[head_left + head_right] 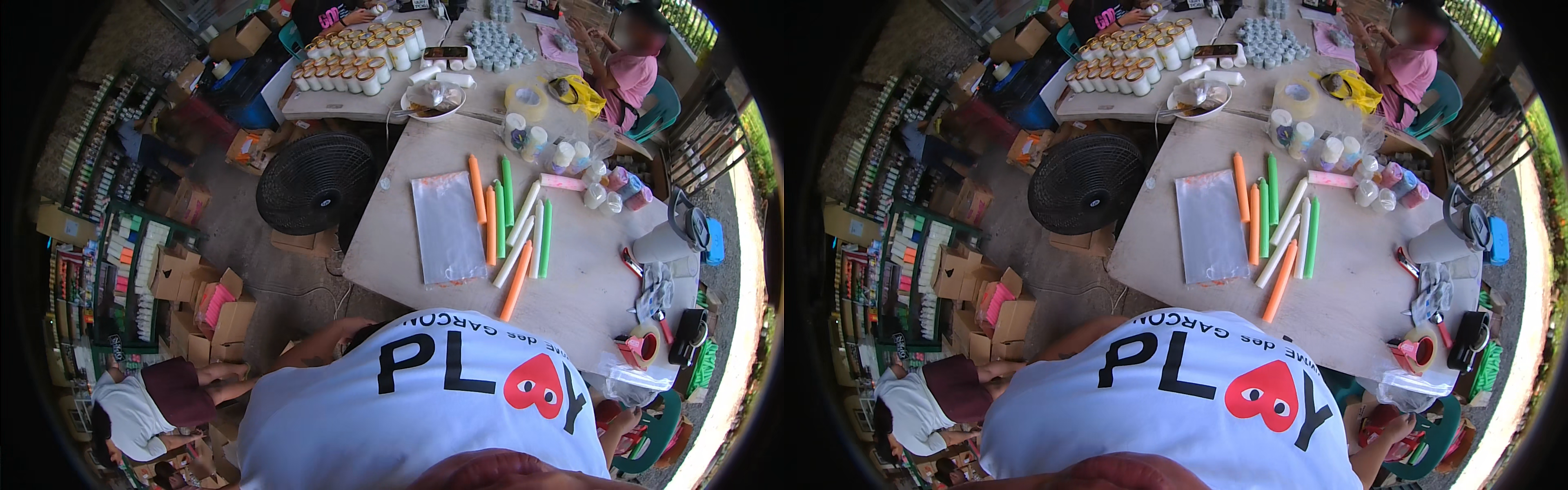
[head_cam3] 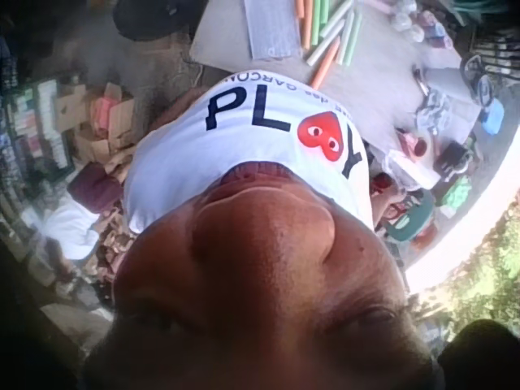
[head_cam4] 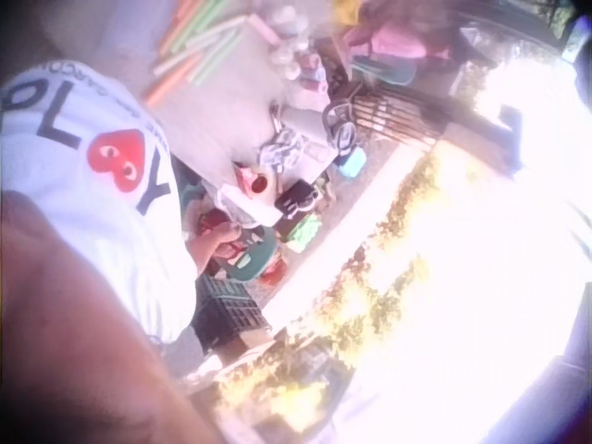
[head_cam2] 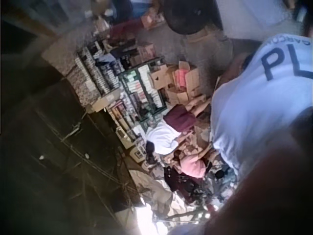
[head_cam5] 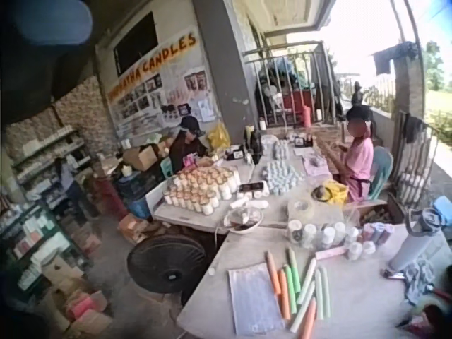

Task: The person wraps a plastic bag with clear packing tape using a tape dispenser and scissors. They smooth the tape, cut it, and place the wrapped item on the table among other craft supplies.

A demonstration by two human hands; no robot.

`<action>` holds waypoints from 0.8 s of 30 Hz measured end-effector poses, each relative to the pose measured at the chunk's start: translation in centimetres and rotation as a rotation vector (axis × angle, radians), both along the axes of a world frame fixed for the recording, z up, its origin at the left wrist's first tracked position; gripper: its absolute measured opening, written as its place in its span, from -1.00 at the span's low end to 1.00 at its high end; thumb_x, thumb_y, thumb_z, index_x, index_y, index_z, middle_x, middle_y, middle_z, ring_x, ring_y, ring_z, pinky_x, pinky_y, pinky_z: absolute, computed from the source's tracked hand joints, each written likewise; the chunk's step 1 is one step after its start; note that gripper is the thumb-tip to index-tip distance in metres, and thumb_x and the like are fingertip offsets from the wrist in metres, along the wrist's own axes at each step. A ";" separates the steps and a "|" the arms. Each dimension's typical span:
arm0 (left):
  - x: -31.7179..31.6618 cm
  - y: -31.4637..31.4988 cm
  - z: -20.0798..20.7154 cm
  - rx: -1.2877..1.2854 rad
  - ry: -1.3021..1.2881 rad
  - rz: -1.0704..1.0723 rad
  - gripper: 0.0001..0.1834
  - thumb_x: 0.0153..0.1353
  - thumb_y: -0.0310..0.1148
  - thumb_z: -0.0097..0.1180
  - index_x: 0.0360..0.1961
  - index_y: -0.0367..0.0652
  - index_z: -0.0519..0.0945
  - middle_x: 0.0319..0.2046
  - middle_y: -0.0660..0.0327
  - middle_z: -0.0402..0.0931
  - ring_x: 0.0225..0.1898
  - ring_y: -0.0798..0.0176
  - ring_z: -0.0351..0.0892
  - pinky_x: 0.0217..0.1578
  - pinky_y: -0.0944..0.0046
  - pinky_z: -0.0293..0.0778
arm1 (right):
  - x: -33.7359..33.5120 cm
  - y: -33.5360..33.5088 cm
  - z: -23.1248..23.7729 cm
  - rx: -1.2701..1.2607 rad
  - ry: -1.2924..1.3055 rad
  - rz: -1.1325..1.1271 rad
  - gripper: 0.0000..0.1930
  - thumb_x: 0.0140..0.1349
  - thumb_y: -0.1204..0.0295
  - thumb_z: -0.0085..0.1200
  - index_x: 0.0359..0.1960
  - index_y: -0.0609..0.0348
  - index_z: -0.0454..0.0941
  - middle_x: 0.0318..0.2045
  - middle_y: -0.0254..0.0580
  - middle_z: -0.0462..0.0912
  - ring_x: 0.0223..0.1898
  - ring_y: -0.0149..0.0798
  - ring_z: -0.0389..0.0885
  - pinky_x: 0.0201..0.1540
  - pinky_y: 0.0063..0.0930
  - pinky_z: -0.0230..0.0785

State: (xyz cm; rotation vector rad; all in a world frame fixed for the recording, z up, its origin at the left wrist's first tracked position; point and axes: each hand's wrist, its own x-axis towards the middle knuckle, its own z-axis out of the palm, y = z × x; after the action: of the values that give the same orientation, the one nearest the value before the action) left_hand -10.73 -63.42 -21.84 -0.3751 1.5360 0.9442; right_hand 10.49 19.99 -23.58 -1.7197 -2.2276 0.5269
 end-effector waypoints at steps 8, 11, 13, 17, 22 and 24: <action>-20.6 -3.4 -1.7 -0.134 1.027 -0.012 -0.67 0.20 -0.15 0.16 -0.21 -0.23 0.58 -0.27 0.11 0.61 -0.20 0.22 0.59 -0.14 0.23 0.49 | -2.7 -29.2 0.8 -1.137 0.011 -0.115 -0.45 0.30 0.16 -0.08 0.24 0.16 0.19 0.26 0.13 0.25 0.15 0.00 0.41 0.18 -0.21 0.26; -27.5 -1.6 -0.3 -0.197 1.327 -0.245 -0.57 0.16 -0.16 0.17 -0.01 -0.15 0.49 0.04 0.07 0.44 0.08 0.05 0.41 0.08 0.09 0.34 | -8.5 -38.4 7.1 -1.673 -0.003 0.035 -0.37 0.28 0.08 -0.05 0.30 0.09 0.11 0.27 0.10 0.24 0.10 -0.01 0.46 0.14 -0.19 0.30; -30.3 0.0 0.0 -0.217 1.283 -0.277 -0.48 0.15 -0.17 0.17 0.13 -0.10 0.42 0.22 0.07 0.28 0.25 0.02 0.24 0.22 0.04 0.18 | -14.4 -40.1 12.5 -1.724 0.096 0.198 -0.32 0.28 0.03 -0.03 0.34 0.04 0.06 0.27 0.09 0.24 0.08 -0.02 0.49 0.12 -0.18 0.32; -34.7 1.1 -3.5 -0.382 1.459 -0.425 -0.37 0.19 -0.09 0.09 0.27 -0.02 0.29 0.34 0.10 0.08 0.37 0.02 0.00 0.32 -0.03 -0.03 | -33.8 -39.9 23.1 -1.000 0.359 0.840 -0.26 0.23 0.03 0.08 0.38 -0.10 0.04 0.27 0.01 0.24 0.12 -0.10 0.45 0.14 -0.19 0.31; -35.5 1.6 -4.8 -0.454 1.650 -0.387 -0.33 0.18 -0.03 0.05 0.31 0.05 0.24 0.36 0.18 0.04 0.40 0.07 -0.07 0.36 -0.09 -0.18 | -60.1 -47.6 27.2 -0.491 0.448 1.418 -0.51 0.25 0.30 0.15 0.16 0.22 0.35 0.06 -0.11 0.49 0.14 -0.23 0.44 0.15 -0.35 0.32; -35.5 1.8 -4.4 -0.433 1.639 -0.374 -0.32 0.16 -0.03 0.04 0.30 0.05 0.25 0.37 0.18 0.05 0.39 0.07 -0.05 0.35 -0.13 -0.17 | -69.7 -50.7 26.3 -0.187 0.358 1.551 -0.42 0.12 0.21 0.26 0.12 0.22 0.39 0.05 -0.03 0.51 0.12 -0.12 0.47 0.13 -0.26 0.33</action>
State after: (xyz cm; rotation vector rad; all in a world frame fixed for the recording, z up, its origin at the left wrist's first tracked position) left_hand -46.24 -61.58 -26.26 0.5945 3.1485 0.5028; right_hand -59.18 -30.71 2.68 0.4256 -2.7884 1.1720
